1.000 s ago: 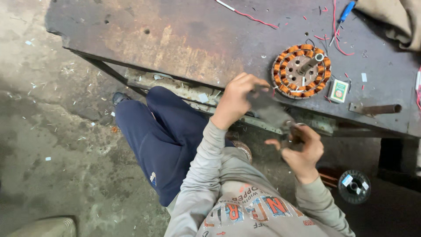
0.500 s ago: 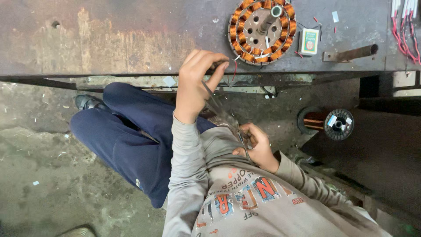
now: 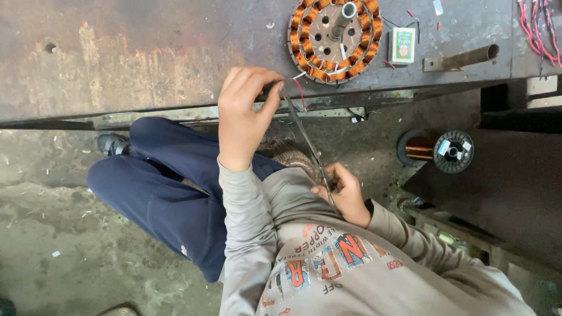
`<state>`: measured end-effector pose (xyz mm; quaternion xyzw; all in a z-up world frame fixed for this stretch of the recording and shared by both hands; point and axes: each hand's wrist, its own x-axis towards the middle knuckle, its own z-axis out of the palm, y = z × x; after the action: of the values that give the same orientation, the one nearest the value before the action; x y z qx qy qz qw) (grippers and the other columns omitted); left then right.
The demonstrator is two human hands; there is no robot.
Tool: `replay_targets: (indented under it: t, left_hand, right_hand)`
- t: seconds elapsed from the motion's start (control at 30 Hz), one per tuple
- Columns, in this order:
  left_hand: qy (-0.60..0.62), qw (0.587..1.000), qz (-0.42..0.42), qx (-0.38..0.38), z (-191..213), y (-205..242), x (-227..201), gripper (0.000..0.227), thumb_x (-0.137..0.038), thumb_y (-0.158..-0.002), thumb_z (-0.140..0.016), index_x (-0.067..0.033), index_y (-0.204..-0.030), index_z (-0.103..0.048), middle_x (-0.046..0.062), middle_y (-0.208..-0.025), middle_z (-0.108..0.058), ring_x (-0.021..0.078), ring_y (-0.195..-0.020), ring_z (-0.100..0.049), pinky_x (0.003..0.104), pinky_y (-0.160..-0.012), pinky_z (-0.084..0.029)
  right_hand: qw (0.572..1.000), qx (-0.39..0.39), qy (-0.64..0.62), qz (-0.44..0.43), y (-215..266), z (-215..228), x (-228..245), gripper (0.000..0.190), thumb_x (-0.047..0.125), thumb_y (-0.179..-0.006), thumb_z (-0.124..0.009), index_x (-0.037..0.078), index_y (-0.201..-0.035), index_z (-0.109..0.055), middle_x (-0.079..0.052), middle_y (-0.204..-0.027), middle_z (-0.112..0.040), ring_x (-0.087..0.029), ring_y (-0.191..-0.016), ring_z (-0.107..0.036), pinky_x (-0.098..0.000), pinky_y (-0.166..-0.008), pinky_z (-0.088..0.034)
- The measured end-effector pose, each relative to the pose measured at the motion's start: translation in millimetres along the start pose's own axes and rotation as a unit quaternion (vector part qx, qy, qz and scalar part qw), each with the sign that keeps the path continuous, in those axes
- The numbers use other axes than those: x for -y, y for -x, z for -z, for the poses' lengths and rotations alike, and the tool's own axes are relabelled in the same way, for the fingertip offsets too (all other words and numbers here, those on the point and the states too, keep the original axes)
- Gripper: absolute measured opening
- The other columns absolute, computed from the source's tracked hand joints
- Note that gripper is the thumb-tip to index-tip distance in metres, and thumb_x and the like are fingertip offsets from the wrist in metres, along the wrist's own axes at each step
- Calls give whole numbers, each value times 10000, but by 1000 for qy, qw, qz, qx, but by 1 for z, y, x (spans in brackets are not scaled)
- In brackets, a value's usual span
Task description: The person strips red and black wires, twists them together, and connects them to a circular copper-wound stator component on a workbench. They use shears to cut wire ends and repeatedly attach wires to the stator terminals.
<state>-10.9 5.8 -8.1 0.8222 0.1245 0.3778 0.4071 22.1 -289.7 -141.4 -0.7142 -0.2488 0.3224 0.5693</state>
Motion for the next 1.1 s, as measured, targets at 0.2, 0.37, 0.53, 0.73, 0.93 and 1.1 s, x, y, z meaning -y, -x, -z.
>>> replay_targets:
  t: [0.2,0.37,0.53,0.73,0.93,1.1]
  left_hand:
    - [-6,1000,-5,17,2,1,3,145,18,-890,-788,-24,-1009,-716,98,-1011,-696,285,-967,-640,377,-839,-525]
    - [-12,1000,-9,25,3,-1,3,152,3,-883,-802,-28,-1012,-729,103,-1010,-702,290,-973,-651,381,-860,-529]
    - [-10,999,-3,31,4,-1,1,149,8,-886,-799,-30,-1013,-733,97,-1016,-710,290,-975,-650,380,-865,-527]
    - [-15,998,0,53,3,0,0,168,13,-907,-804,-28,-1054,-733,101,-1063,-717,297,-1024,-661,390,-925,-525]
    - [-63,995,-11,72,0,3,1,144,24,-928,-815,-12,-1042,-734,111,-1016,-722,278,-988,-652,361,-922,-506]
    - [-82,994,-20,74,-2,7,4,173,43,-944,-776,-18,-1102,-740,102,-1070,-723,258,-975,-627,339,-890,-483]
  right_hand:
    - [999,-25,25,-19,-8,-4,8,313,104,-830,-866,53,-932,-574,41,-749,-567,-40,-695,-477,-226,-614,-407]
    - [998,-28,55,8,-13,-10,12,338,117,-836,-873,54,-893,-546,27,-734,-556,-39,-694,-465,-234,-606,-408]
    - [995,-38,88,1,-22,-17,18,421,171,-808,-896,58,-824,-492,27,-689,-487,-46,-642,-404,-254,-533,-372]
    - [990,-53,126,18,-30,-25,24,455,237,-801,-921,63,-726,-508,6,-617,-439,-54,-605,-385,-281,-497,-343]
    - [995,-50,87,14,-30,-34,28,353,194,-892,-832,57,-742,-543,-8,-604,-423,-67,-600,-382,-307,-517,-329]
    - [993,-47,106,1,-32,-34,29,371,214,-916,-800,48,-747,-515,-57,-614,-366,-98,-597,-341,-341,-523,-329]
